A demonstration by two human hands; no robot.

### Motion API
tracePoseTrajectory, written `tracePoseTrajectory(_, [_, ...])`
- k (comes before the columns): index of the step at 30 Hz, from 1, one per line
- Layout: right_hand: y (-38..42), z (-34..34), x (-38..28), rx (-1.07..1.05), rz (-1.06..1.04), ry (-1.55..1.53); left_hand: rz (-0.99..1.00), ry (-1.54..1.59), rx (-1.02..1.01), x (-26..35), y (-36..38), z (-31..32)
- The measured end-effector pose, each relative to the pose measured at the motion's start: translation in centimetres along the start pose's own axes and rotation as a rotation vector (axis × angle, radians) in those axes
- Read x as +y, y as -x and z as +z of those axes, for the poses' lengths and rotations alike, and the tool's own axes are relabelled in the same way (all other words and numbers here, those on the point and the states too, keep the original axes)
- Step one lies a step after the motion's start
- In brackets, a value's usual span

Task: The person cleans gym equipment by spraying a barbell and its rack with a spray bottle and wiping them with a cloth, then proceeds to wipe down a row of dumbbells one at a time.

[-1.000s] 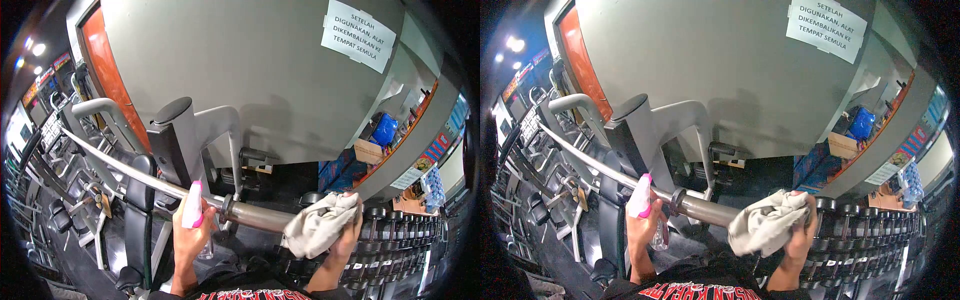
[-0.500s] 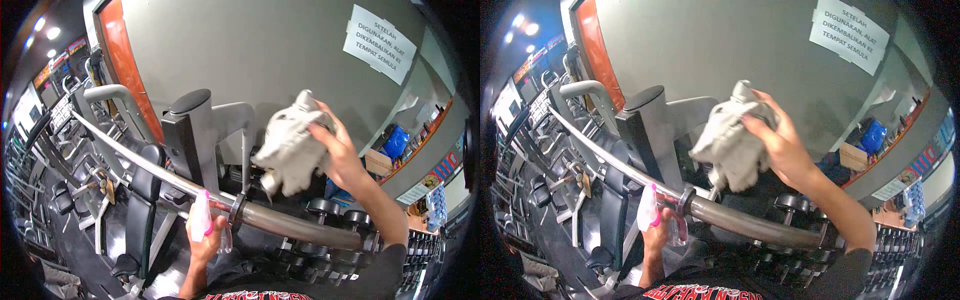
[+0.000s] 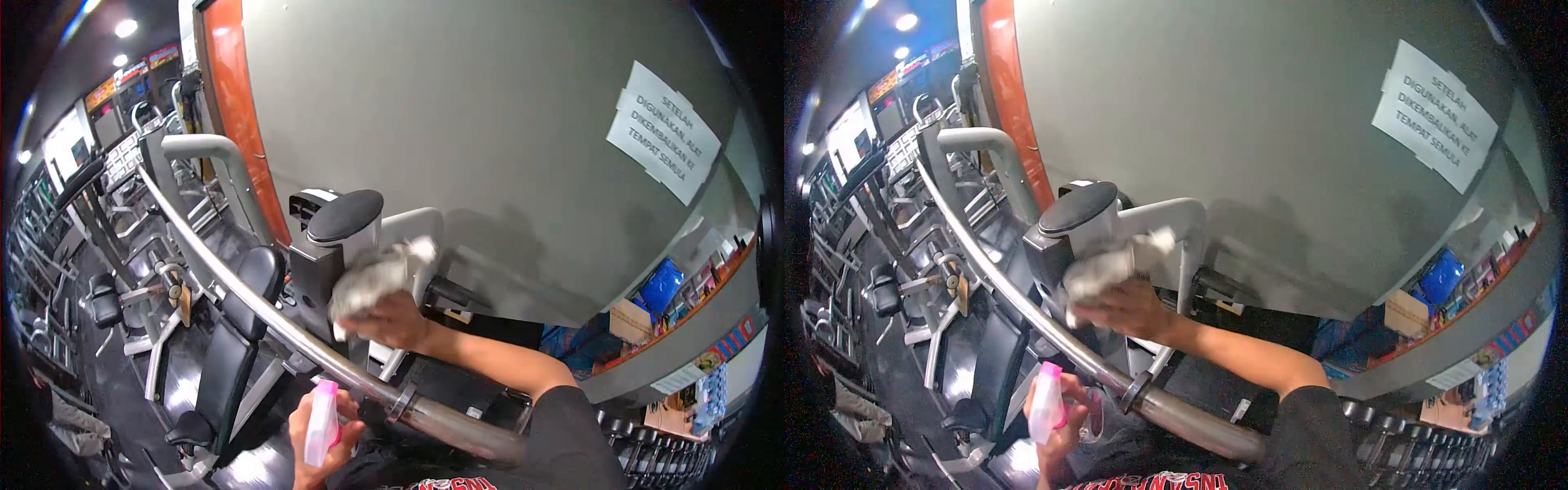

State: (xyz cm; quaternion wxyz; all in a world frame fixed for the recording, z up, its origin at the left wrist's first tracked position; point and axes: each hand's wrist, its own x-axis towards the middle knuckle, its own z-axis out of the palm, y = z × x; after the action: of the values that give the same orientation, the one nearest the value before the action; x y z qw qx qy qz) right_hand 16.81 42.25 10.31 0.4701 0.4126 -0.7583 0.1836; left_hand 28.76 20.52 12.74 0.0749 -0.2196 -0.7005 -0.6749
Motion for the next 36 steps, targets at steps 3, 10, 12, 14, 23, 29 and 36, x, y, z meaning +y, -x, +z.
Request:
tracePoseTrajectory(3, [5.3, 0.8, 0.3, -0.230, 0.049, -0.193, -0.018, 0.049, 0.043, 1.2, -0.2, 0.2])
tracePoseTrajectory(10, [0.6, -4.2, 0.9, 0.147, 0.219, -0.301, -0.082, 0.163, 0.028, 1.2, -0.5, -0.4])
tracePoseTrajectory(12, [-3.2, -5.4, 1.5, 0.472, 0.465, -0.371, -0.147, 0.259, 0.055, 1.3, -1.0, 0.1])
tracePoseTrajectory(14, [-8.0, -6.8, 2.1, 0.629, 0.530, -0.467, -0.151, 0.272, 0.013, 1.7, -1.7, 0.4])
tracePoseTrajectory(23, [-14.7, -7.8, 2.4, -0.227, 0.255, -0.314, -0.114, 0.188, -0.094, 0.9, -2.2, 0.5])
tracePoseTrajectory(29, [-11.4, -9.1, 5.1, -0.043, 0.483, -0.197, -0.070, 0.122, -0.043, 0.5, -1.7, 0.3])
tracePoseTrajectory(36, [-3.9, -1.7, 0.7, 0.253, 0.198, -0.041, -0.114, 0.153, -0.060, -0.1, -1.5, 1.0])
